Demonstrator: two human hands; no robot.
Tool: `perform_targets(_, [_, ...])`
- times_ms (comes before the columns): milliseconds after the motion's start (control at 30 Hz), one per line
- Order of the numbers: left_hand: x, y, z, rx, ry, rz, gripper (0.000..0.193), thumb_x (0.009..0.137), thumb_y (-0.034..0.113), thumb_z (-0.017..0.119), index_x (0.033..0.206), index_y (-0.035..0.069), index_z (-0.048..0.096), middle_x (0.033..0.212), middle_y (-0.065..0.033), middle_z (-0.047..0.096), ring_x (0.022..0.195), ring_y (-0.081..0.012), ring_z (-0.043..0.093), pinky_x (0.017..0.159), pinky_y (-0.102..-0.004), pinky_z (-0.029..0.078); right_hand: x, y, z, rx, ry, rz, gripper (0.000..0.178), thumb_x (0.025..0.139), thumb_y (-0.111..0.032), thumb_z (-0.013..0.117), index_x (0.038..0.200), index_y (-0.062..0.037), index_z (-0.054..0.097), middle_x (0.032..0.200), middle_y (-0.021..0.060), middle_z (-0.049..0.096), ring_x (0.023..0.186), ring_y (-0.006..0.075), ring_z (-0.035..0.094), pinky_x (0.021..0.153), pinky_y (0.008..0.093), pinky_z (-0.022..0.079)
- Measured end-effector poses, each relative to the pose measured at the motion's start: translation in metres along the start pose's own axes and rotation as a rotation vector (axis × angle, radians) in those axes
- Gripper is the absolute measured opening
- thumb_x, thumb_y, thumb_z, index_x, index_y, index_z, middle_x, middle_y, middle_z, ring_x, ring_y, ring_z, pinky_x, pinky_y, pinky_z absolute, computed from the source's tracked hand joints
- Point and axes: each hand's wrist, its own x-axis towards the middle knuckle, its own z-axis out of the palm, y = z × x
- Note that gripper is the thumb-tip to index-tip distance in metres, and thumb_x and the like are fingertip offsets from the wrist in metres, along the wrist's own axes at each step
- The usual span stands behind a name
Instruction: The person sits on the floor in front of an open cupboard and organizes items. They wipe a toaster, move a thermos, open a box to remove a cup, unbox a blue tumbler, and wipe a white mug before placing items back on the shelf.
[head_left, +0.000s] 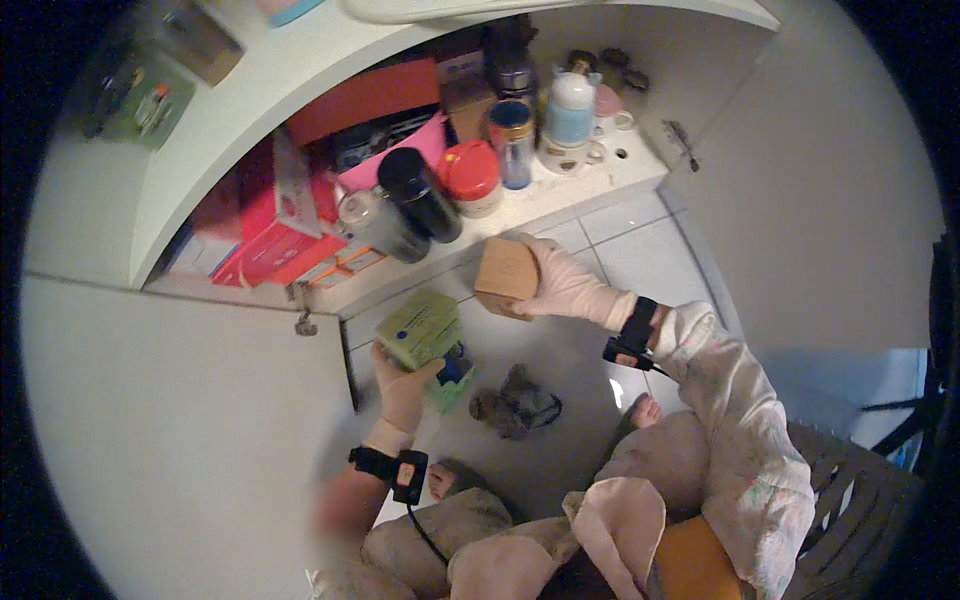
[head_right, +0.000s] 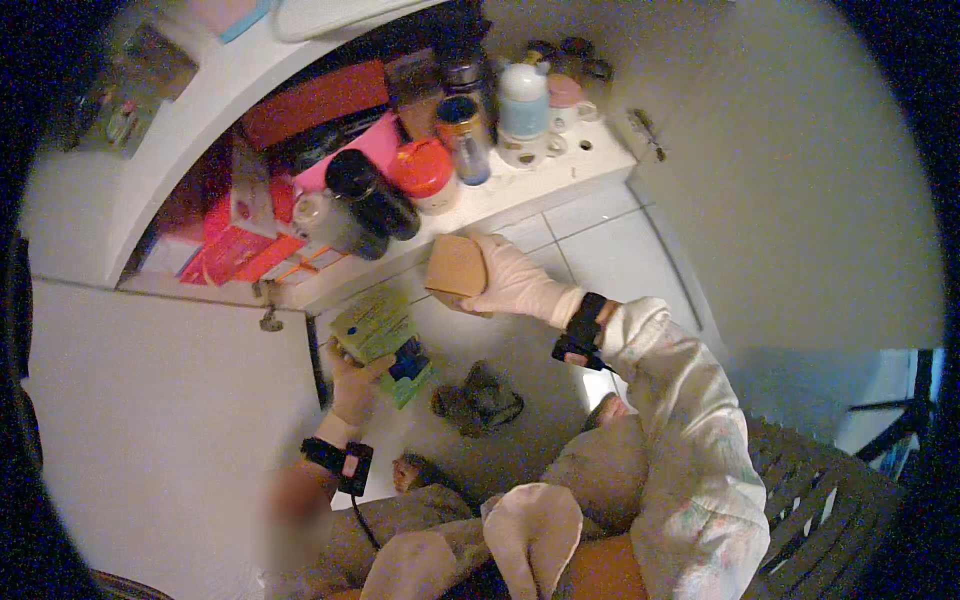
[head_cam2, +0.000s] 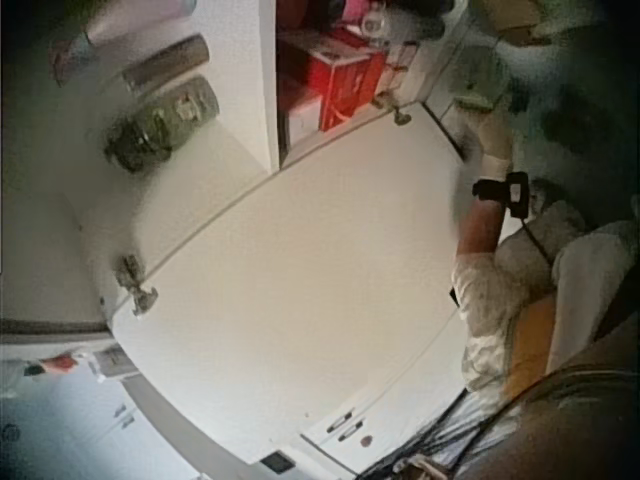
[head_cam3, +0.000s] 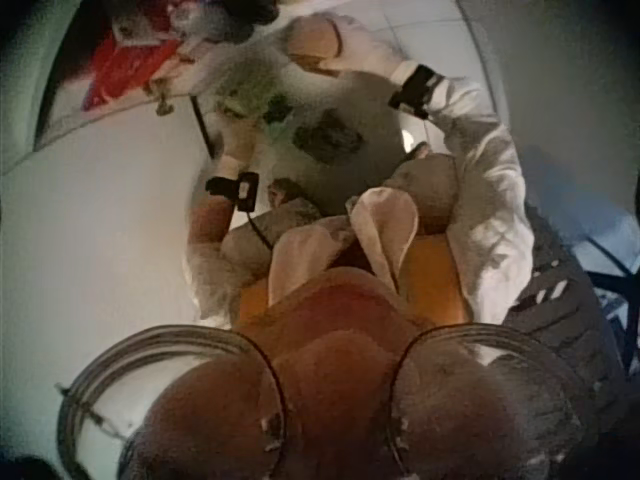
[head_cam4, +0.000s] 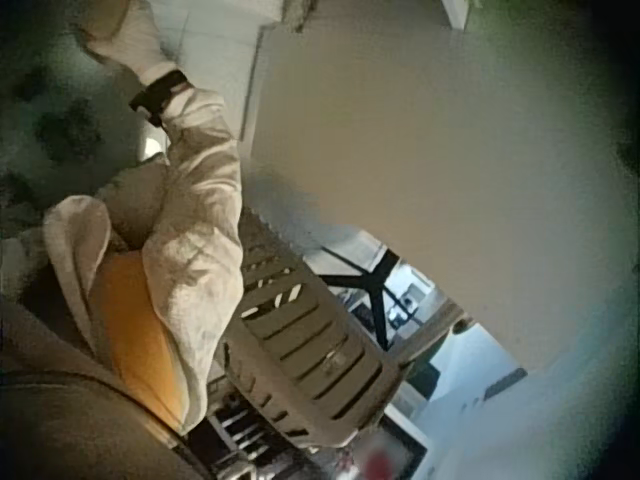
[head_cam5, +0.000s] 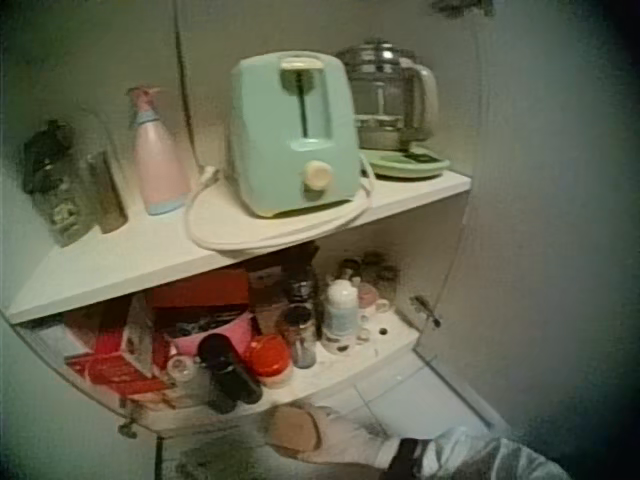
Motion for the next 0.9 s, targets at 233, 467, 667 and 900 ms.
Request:
perform_targets(233, [0.007, -0.012, 0.013, 0.02, -0.048, 0.055, 0.107, 0.067, -0.018, 0.075, 0.149, 0.013, 0.014, 0.139, -0.0095, 0.039, 0.126, -0.0265, 0.049, 0.102, -0.038, 0.048, 0.002, 0.007, -0.003, -0.017, 0.051, -0.036, 0.077, 0.059, -0.028, 0.085, 0.123, -0.0038, 0.051, 0.114, 0.0224, 0.058, 0.108, 0.0384, 0.057, 0.095, 0.0417, 0.047])
perform_targets(467, [0.021, -0.028, 0.022, -0.076, -0.177, 0.033, 0.11, 0.064, -0.018, 0.076, 0.15, 0.014, 0.016, 0.138, -0.0075, 0.041, 0.127, -0.0266, 0.047, 0.103, -0.0391, 0.048, 0.004, 0.019, -0.024, 0.002, 0.009, -0.143, 0.081, 0.056, -0.026, 0.087, 0.125, -0.0044, 0.05, 0.117, 0.0212, 0.058, 0.108, 0.0366, 0.057, 0.097, 0.0411, 0.047])
perform_targets(667, [0.037, -0.031, 0.03, -0.028, -0.242, 0.058, 0.109, 0.064, -0.016, 0.078, 0.149, 0.012, 0.015, 0.138, -0.0085, 0.042, 0.127, -0.0254, 0.049, 0.104, -0.0403, 0.048, -0.004, 0.037, -0.032, 0.089, 0.046, -0.127, 0.093, 0.054, -0.026, 0.088, 0.134, -0.0035, 0.044, 0.121, 0.0172, 0.057, 0.114, 0.0343, 0.054, 0.102, 0.041, 0.043])
perform_targets(900, [0.063, -0.041, 0.031, 0.026, -0.335, 0.104, 0.111, 0.063, -0.01, 0.083, 0.149, 0.011, 0.015, 0.137, -0.008, 0.044, 0.127, -0.0242, 0.048, 0.106, -0.04, 0.046, -0.008, 0.054, -0.033, 0.035, -0.013, -0.101, 0.103, 0.056, -0.026, 0.089, 0.142, -0.0019, 0.038, 0.131, 0.0195, 0.049, 0.123, 0.0334, 0.048, 0.109, 0.0377, 0.037])
